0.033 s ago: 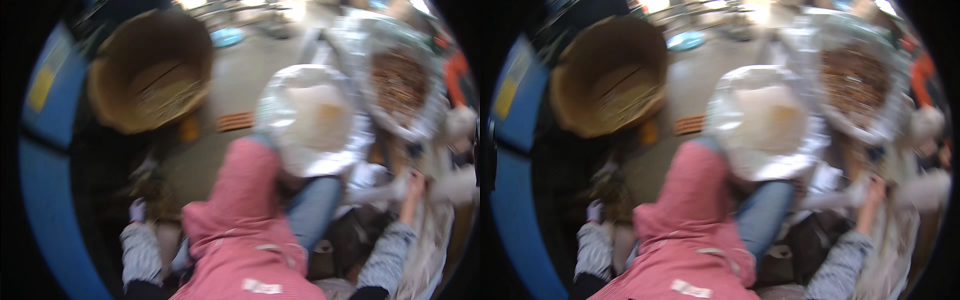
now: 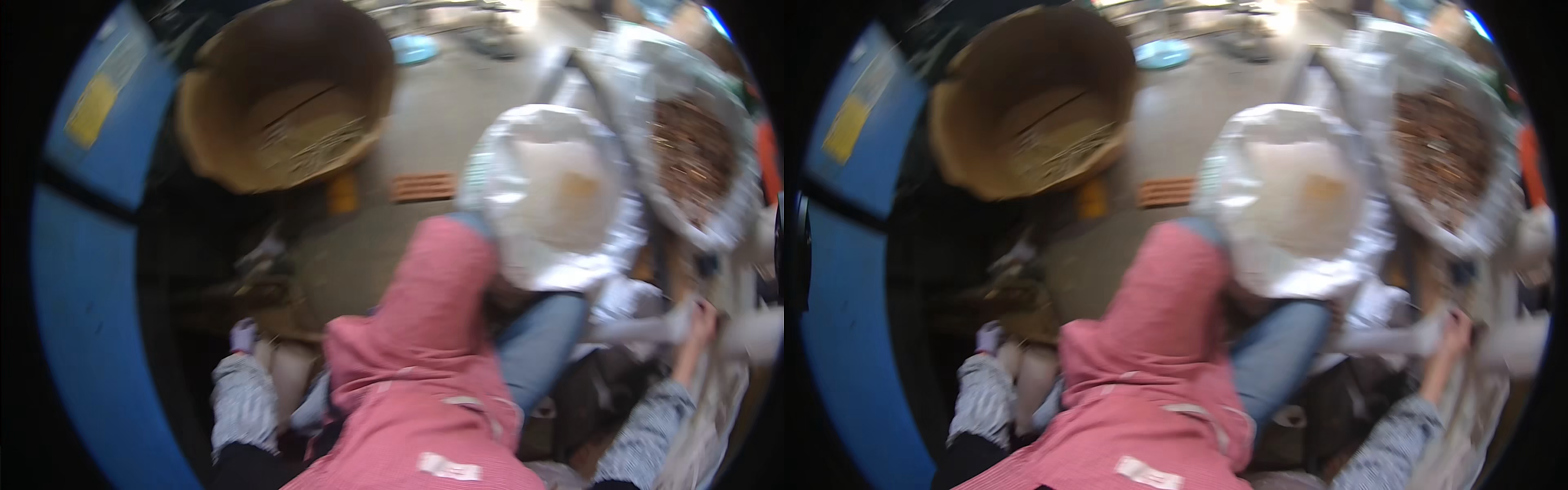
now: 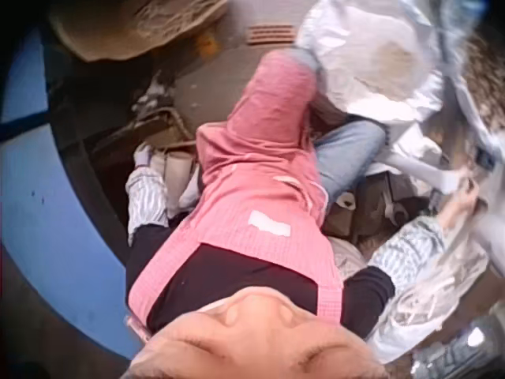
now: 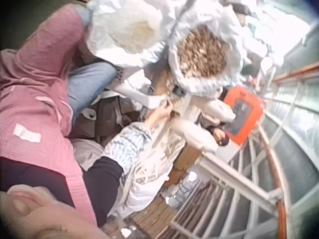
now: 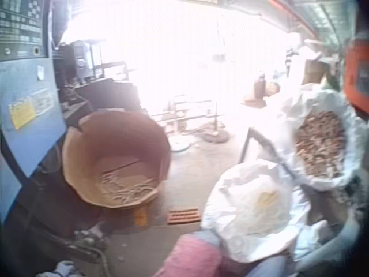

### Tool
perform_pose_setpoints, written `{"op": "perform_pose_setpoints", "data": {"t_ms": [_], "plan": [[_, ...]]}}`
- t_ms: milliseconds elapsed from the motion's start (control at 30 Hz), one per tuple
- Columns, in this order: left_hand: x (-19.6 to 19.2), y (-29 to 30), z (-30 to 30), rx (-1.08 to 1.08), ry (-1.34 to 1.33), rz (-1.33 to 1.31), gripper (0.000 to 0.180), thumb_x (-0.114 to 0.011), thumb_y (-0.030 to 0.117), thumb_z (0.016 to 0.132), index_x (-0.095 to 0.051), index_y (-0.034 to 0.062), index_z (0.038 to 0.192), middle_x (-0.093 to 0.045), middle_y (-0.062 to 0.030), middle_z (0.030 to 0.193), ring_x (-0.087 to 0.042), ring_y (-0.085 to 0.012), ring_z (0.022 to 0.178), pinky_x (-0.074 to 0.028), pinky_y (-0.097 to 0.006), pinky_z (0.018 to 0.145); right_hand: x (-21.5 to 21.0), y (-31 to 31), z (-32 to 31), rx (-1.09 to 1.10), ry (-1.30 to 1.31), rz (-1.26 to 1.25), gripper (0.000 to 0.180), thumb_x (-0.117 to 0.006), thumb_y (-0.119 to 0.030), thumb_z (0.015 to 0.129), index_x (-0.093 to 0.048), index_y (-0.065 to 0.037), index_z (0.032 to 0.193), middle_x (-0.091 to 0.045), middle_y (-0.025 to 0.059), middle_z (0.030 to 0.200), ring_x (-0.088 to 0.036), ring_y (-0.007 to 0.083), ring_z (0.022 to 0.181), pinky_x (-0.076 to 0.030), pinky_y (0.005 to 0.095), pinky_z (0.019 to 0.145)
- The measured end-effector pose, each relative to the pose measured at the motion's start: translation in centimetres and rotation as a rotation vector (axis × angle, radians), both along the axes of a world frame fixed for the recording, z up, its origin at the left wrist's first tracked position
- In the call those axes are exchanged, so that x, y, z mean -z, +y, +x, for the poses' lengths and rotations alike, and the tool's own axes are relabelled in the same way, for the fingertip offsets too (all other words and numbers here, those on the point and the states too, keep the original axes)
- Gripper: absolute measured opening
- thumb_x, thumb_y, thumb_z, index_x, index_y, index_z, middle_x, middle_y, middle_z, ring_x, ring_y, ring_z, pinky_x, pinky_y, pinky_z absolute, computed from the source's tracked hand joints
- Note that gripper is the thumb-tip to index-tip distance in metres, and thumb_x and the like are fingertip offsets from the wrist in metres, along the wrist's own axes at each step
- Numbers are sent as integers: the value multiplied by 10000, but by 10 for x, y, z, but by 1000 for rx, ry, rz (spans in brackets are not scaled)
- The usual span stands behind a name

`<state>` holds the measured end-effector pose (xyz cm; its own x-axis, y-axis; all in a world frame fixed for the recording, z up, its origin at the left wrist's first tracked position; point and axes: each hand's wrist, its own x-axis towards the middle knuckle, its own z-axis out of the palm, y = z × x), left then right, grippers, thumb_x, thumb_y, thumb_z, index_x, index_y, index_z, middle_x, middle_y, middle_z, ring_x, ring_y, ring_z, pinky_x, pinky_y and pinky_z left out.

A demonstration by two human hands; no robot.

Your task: The person repeatedly picks up white thermos bodies, inserts a small circular seal into the opening, and places the finished units on a nearby table. The person handles the thermoses one at a time while seated on the floor.

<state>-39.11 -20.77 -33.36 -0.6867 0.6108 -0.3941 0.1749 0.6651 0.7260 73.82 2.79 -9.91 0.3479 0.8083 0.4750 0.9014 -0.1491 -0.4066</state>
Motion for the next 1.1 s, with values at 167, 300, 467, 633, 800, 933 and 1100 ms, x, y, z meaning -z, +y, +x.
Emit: {"op": "perform_pose_setpoints", "data": {"t_ms": [167,300,467,633,800,933,1100], "plan": [[22,-145,9,-145,210,-383,477,-680,222,757,-624,10,1180,-674,-183,1096,-666,-260,985,-523,-350,879,-14,15,-17,73,-445,-65,170,-618,-185,913,-665,-67,1026,-664,107,1042,-628,253,962,-471,368,863],[27,-90,61,190,395,-396,546,-659,245,773,-544,111,1290,-541,-158,1299,-511,-329,1207,-402,-373,1041,-32,11,-51,-182,-700,97,131,-614,-148,913,-657,-71,1010,-646,105,1093,-601,261,1021,-455,368,863],[33,-41,98,894,88,-823,680,-689,374,739,-503,127,1345,-533,-166,1334,-492,-311,1252,-383,-362,1055,-56,18,-256,-324,-353,-26,62,-615,-66,895,-614,-35,949,-605,90,1088,-553,239,1002,-444,338,860],[6,-70,70,973,204,-1109,442,-731,473,676,-718,190,1015,-664,-59,1118,-601,-235,1099,-442,-386,962,-41,12,-300,-424,74,-38,96,-592,-71,926,-598,-47,1019,-578,46,1128,-531,148,992,-435,277,846],[-231,60,123,906,594,-143,311,-784,406,647,-691,163,817,-621,-22,793,-611,-250,782,-462,-388,689,-1,17,-421,-509,698,-173,433,-531,-55,947,-455,-87,1372,-569,56,1167,-554,106,927,-452,236,798],[-367,125,243,1278,1010,528,209,-765,188,636,-677,165,824,-596,12,835,-588,-217,773,-462,-407,700,-3,30,-515,-803,1199,-473,726,-532,-235,987,-48,-149,1520,-511,171,1319,-644,191,964,-522,275,778],[-358,128,362,1958,724,897,264,-688,154,729,-648,164,991,-577,-16,1039,-574,-159,891,-520,-357,761,-16,61,-497,-975,1675,-406,930,-442,-615,917,81,-137,1520,-270,194,1511,-389,271,1338,-396,421,1055]]}}
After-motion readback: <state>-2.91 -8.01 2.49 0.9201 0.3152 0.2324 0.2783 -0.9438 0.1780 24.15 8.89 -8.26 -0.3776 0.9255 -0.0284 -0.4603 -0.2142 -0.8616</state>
